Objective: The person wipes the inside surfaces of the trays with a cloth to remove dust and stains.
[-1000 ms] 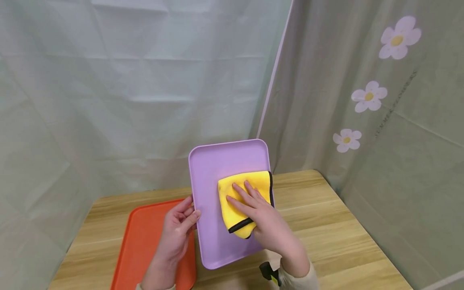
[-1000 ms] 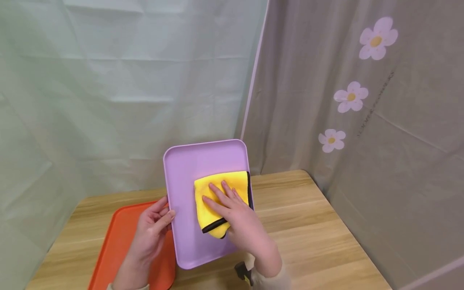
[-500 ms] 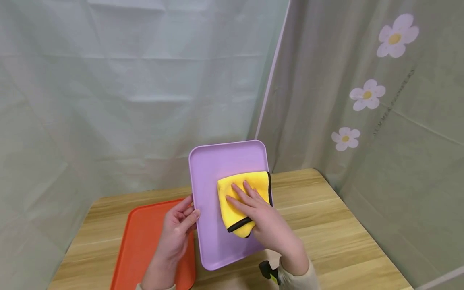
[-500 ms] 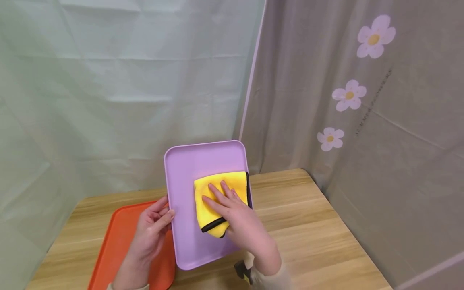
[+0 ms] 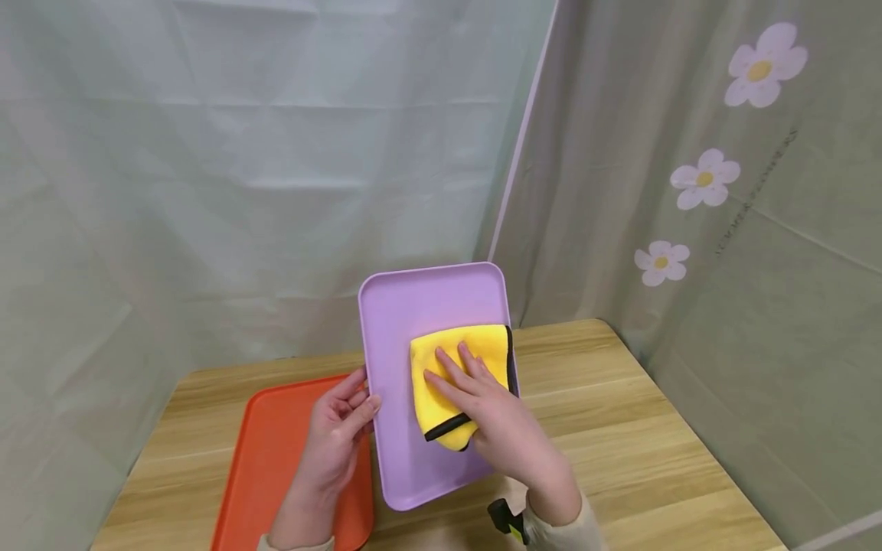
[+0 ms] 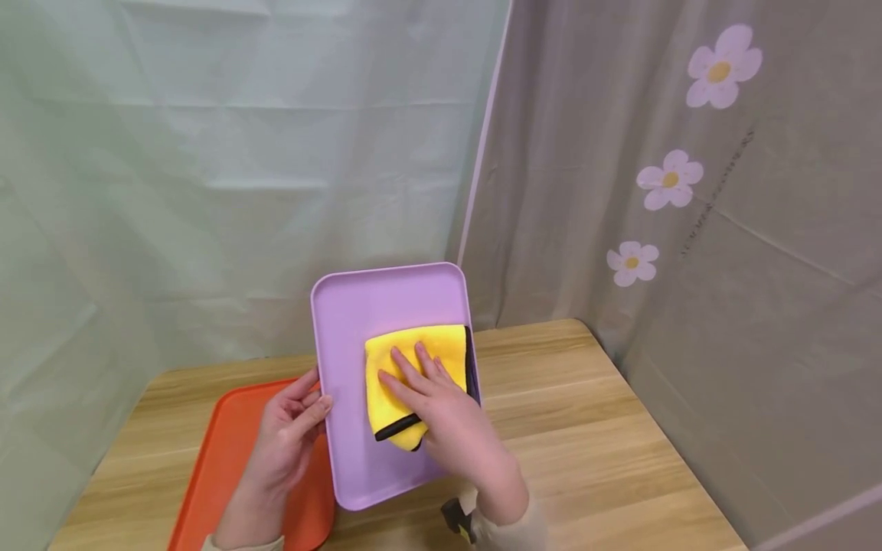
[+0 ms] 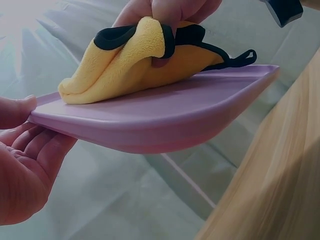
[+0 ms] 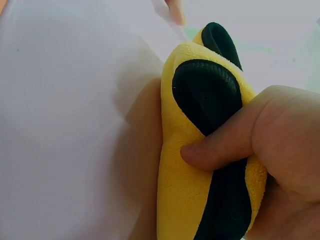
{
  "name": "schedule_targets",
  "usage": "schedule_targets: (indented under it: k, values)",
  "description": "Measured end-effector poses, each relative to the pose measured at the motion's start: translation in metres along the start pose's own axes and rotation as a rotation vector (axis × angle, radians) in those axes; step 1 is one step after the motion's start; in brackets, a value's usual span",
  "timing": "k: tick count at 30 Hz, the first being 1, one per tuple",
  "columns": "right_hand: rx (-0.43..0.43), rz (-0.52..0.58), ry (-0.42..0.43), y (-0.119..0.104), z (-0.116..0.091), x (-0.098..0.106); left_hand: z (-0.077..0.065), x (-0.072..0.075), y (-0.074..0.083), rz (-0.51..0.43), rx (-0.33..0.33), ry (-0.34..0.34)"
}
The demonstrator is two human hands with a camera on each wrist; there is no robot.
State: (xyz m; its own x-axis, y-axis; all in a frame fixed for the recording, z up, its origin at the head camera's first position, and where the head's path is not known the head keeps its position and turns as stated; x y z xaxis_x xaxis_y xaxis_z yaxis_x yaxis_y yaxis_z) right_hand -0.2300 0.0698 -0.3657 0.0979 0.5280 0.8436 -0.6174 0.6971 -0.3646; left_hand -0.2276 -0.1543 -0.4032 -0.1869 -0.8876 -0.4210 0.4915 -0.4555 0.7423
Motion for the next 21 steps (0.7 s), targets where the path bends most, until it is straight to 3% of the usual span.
schedule_targets:
  k: [13, 21]
  values:
    - [0.038, -0.022, -0.056, -0.02, 0.003, -0.011, 0.004, -0.002, 0.001, 0.04, 0.015, 0.03]
    - [0.093, -0.11, -0.056, -0.04, 0.003, -0.024, 0.003, -0.004, 0.001, 0.09, 0.03, -0.004]
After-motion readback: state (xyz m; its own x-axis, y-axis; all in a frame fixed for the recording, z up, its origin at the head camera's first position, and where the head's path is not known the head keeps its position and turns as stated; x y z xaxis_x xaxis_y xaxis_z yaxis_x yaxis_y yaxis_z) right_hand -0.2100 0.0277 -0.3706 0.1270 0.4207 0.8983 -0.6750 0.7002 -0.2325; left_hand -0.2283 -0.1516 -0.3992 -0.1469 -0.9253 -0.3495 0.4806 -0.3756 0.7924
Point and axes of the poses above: each hand's wrist, its own z-axis towards the middle knuckle, its own x-axis out of the back of the hand, y = z × x, the point moved 5 cm from there along z, towards the middle knuckle, and after that the axes turned 12 degrees about -x, right-handed, at the moved point
